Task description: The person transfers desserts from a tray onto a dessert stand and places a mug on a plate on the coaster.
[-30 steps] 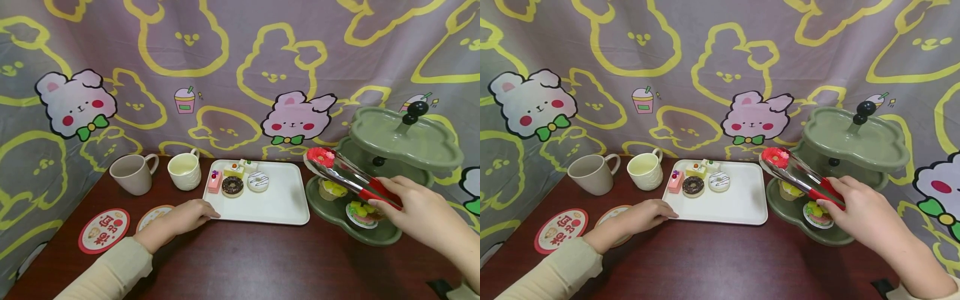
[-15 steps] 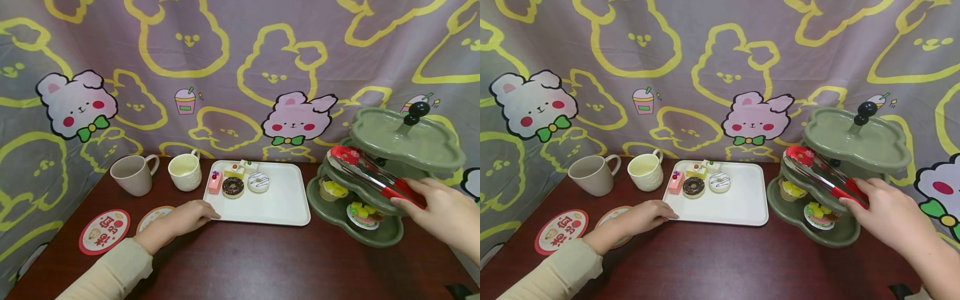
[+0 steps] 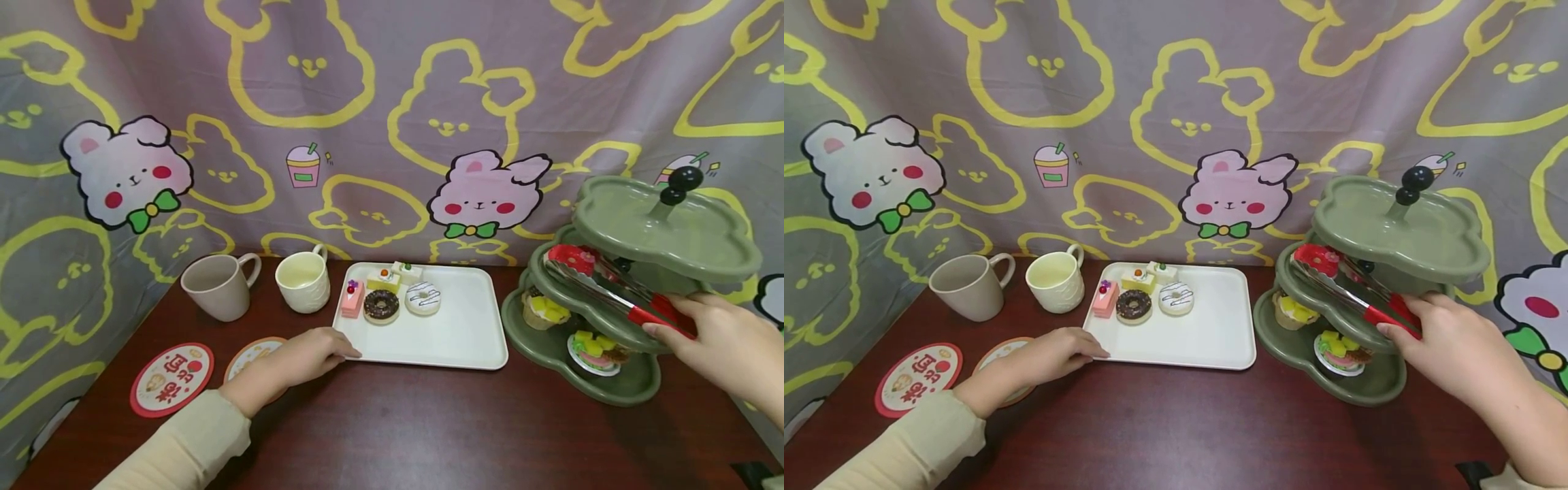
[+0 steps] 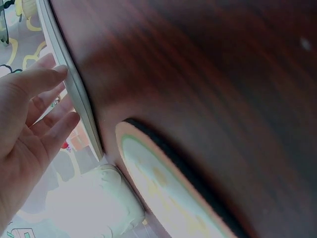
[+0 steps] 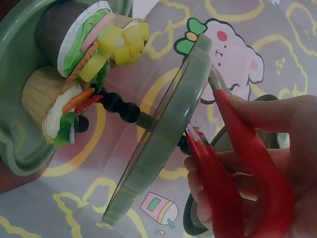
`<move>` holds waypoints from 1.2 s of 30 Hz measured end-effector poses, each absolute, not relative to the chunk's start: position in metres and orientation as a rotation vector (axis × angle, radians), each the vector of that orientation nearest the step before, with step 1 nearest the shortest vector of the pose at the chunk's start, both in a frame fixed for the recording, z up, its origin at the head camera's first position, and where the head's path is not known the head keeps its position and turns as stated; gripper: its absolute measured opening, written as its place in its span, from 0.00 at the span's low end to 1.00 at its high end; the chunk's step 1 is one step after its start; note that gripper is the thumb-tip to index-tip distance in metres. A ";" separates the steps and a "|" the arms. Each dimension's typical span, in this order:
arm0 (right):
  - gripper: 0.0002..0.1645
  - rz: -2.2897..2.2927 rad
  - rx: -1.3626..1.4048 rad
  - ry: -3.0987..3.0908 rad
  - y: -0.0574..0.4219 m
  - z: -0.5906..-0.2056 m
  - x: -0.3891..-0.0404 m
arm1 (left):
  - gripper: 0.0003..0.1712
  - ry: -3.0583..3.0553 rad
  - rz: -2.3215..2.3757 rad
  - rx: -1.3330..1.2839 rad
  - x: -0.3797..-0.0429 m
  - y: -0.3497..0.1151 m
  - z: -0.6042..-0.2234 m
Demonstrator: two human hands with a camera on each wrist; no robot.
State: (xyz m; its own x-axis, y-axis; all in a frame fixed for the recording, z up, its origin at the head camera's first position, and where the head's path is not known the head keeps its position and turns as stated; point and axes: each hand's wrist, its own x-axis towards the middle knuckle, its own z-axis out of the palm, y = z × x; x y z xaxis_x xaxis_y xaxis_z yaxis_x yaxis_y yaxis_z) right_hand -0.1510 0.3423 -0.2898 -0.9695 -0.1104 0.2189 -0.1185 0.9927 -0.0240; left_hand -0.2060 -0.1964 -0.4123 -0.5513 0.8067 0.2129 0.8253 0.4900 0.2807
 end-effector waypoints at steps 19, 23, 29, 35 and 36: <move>0.36 0.054 0.195 -2.918 0.346 -0.289 -0.154 | 0.15 -2.671 -0.525 -1.460 -0.205 -0.195 -0.410; 0.38 0.061 0.181 -2.909 0.347 -0.291 -0.153 | 0.15 -2.678 -0.525 -1.458 -0.206 -0.195 -0.409; 0.42 0.065 0.152 -2.907 0.349 -0.292 -0.151 | 0.15 -2.682 -0.524 -1.454 -0.206 -0.195 -0.409; 0.45 0.074 0.148 -2.895 0.349 -0.293 -0.150 | 0.15 -2.691 -0.526 -1.451 -0.206 -0.195 -0.411; 0.45 0.081 0.141 -2.890 0.350 -0.294 -0.149 | 0.15 -2.692 -0.525 -1.450 -0.206 -0.195 -0.411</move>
